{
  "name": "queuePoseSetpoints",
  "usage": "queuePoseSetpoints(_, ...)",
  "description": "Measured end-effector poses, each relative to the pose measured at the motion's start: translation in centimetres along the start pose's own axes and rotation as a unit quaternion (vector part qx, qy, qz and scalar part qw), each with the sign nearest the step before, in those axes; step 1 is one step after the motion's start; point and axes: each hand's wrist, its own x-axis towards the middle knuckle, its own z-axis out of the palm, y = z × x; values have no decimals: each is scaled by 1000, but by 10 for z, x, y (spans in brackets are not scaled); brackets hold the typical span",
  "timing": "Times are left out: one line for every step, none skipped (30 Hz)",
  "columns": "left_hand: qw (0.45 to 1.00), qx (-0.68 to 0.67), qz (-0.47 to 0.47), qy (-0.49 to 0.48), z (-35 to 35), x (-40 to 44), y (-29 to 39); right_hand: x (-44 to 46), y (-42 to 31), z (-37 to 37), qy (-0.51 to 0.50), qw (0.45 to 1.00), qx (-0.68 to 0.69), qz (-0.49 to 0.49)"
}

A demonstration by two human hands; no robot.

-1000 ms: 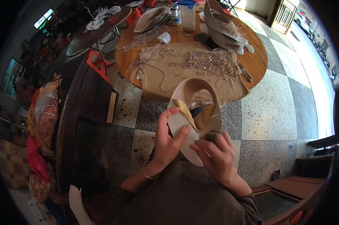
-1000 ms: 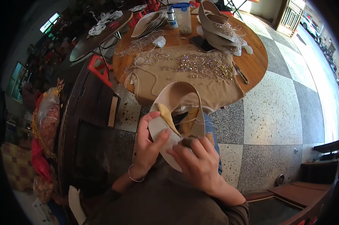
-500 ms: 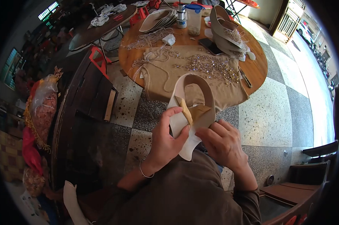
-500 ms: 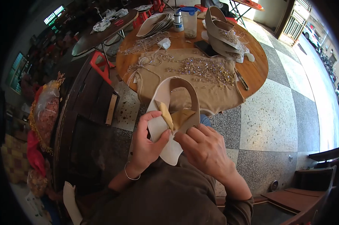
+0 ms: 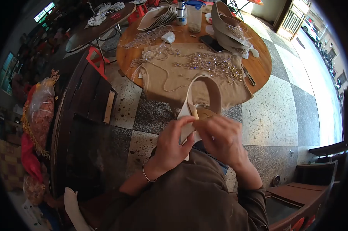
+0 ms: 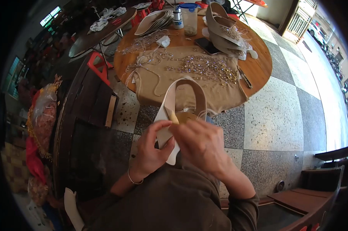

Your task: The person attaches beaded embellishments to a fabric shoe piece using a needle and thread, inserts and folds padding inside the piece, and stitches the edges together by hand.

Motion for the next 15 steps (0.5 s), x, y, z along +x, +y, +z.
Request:
queuePoseSetpoints(1000, 2, 2, 11, 2, -1, 1, 6, 3, 2, 31, 999, 11, 31)
queuePoseSetpoints(1000, 7, 4, 23, 3, -2, 1, 4, 3, 1, 14, 997, 32, 74)
queuePoseSetpoints(998, -41, -45, 29, 0, -3, -2, 0, 2, 0, -4, 992, 55, 114)
queuePoseSetpoints(988, -107, -99, 41, -2, -3, -5, -3, 0, 1, -22, 985, 79, 152)
queuePoseSetpoints(972, -173, -152, 52, -4, -3, -7, -7, -3, 6, -17, 990, 69, 124)
queuePoseSetpoints(948, -238, -204, 62, -6, -2, -8, -15, -4, 13, -12, 993, 59, 98)
queuePoseSetpoints(929, -301, -201, 76, -6, 4, 0, -21, -8, 17, -5, 996, 49, 74)
queuePoseSetpoints(940, -278, -183, 70, -7, 4, 2, -25, -15, 18, -35, 997, 10, 64)
queuePoseSetpoints(950, -256, -164, 65, -8, 4, 3, -27, -24, 18, -64, 996, -30, 53)
queuePoseSetpoints(959, -234, -145, 60, -8, 4, 4, -30, -31, 16, -93, 992, -70, 42)
queuePoseSetpoints(952, -249, -164, 65, -8, 4, 4, -34, -34, 11, -125, 988, -78, 40)
queuePoseSetpoints(945, -263, -182, 71, -8, 5, 4, -38, -38, 2, -166, 984, -44, 40)
queuePoseSetpoints(937, -276, -200, 79, -9, 5, 2, -40, -43, -11, -207, 977, -9, 40)
queuePoseSetpoints(947, -246, -186, 94, -11, 5, -3, -39, -48, -24, -249, 968, 26, 38)
queuePoseSetpoints(955, -216, -172, 109, -12, 4, -11, -36, -54, -40, -230, 972, 32, 27)
